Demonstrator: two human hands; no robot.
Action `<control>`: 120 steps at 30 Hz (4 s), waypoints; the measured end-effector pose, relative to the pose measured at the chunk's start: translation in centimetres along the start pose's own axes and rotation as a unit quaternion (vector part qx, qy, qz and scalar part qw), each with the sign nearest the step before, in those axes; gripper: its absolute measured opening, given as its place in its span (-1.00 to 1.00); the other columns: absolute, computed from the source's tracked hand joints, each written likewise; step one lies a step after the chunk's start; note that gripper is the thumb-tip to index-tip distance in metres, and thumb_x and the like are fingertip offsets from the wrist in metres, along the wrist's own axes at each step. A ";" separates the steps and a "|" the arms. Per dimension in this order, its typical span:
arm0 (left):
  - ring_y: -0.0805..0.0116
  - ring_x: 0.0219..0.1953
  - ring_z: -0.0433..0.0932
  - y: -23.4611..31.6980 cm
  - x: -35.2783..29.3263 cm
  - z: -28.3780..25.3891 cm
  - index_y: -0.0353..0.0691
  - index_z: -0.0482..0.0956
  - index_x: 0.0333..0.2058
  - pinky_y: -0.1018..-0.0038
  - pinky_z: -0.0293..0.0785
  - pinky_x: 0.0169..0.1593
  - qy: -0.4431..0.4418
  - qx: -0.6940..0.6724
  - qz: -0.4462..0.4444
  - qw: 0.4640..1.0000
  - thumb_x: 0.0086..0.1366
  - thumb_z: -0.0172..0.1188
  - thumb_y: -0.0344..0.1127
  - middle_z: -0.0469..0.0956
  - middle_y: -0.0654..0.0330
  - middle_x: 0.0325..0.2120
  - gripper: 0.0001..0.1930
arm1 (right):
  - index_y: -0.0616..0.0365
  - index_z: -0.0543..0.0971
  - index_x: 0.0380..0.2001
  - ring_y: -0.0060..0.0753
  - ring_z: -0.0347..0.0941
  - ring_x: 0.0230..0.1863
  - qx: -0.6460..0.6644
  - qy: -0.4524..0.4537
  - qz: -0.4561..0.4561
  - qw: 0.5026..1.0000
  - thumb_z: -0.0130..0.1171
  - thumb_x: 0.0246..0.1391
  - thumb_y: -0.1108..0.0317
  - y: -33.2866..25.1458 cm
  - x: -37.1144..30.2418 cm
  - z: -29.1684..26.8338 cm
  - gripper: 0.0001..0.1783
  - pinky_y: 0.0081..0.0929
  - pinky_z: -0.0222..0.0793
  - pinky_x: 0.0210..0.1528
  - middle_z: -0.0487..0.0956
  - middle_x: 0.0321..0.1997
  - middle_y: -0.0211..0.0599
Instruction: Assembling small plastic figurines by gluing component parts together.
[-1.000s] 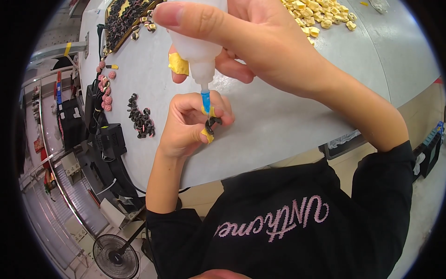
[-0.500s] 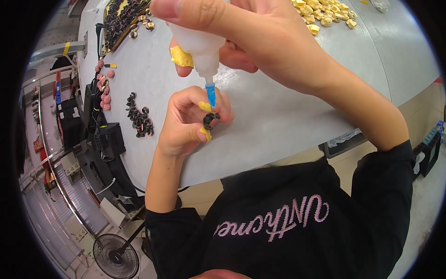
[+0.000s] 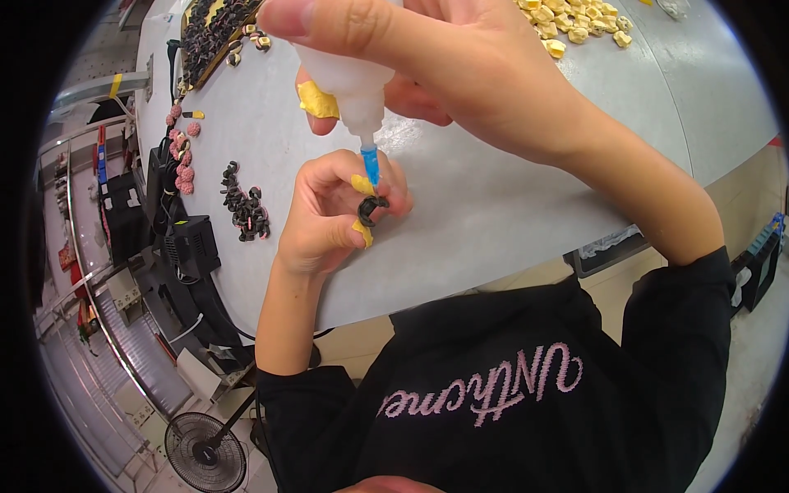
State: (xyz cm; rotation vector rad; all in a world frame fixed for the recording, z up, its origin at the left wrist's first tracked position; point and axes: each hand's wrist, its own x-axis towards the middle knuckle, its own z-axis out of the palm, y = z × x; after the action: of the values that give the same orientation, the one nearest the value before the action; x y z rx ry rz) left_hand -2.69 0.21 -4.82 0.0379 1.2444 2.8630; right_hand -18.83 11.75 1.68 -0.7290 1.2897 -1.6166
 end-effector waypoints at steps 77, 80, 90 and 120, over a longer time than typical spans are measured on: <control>0.42 -0.22 0.40 0.7 0.1 1.5 -0.19 0.49 -0.33 0.50 0.30 -0.13 0.071 0.147 0.024 0.986 -0.04 0.30 -0.56 0.47 0.23 -0.34 -0.73 | 0.22 0.39 -0.20 -0.42 0.41 -0.39 -0.494 0.118 -0.371 0.778 0.32 -0.14 0.28 0.8 3.0 -4.0 -0.55 -0.50 0.35 -0.30 0.54 -0.31 -0.22; 0.43 -0.23 0.40 0.8 -0.1 1.7 -0.18 0.48 -0.32 0.50 0.31 -0.13 0.080 0.127 0.025 0.988 -0.03 0.31 -0.54 0.47 0.24 -0.33 -0.73 | 0.23 0.43 -0.26 -0.44 0.46 -0.23 -0.521 0.142 -0.285 0.792 0.28 -0.05 0.36 -3.5 -0.8 -5.7 -0.68 -0.52 0.38 -0.17 0.50 -0.28 -0.26; 0.46 -0.15 0.43 0.4 -0.4 1.4 -0.26 0.48 -0.26 0.52 0.36 -0.07 0.046 0.075 0.036 0.995 0.02 0.26 -0.59 0.48 0.22 -0.25 -0.72 | 0.22 0.44 -0.41 -0.47 0.40 -0.43 -0.573 0.163 -0.150 0.789 0.27 -0.11 0.42 2.3 -6.9 -6.1 -0.78 -0.54 0.35 -0.33 0.46 -0.43 -0.34; 0.43 -0.12 0.42 -0.1 0.3 0.3 -0.24 0.56 -0.26 0.55 0.28 -0.13 0.056 0.234 0.130 0.962 -0.07 0.34 -0.58 0.48 0.16 -0.15 -0.67 | 0.40 0.41 -0.02 -0.63 0.39 -0.24 0.113 0.087 -0.035 0.989 -0.08 0.19 0.30 6.2 -7.6 2.1 -0.60 -0.70 0.31 -0.15 0.50 -0.17 -0.26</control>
State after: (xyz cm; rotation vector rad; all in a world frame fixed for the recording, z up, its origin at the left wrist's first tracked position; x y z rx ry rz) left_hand -2.97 0.47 -4.69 0.0502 2.0550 2.7230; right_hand -12.14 17.62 -2.95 -0.5077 1.1875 -1.8803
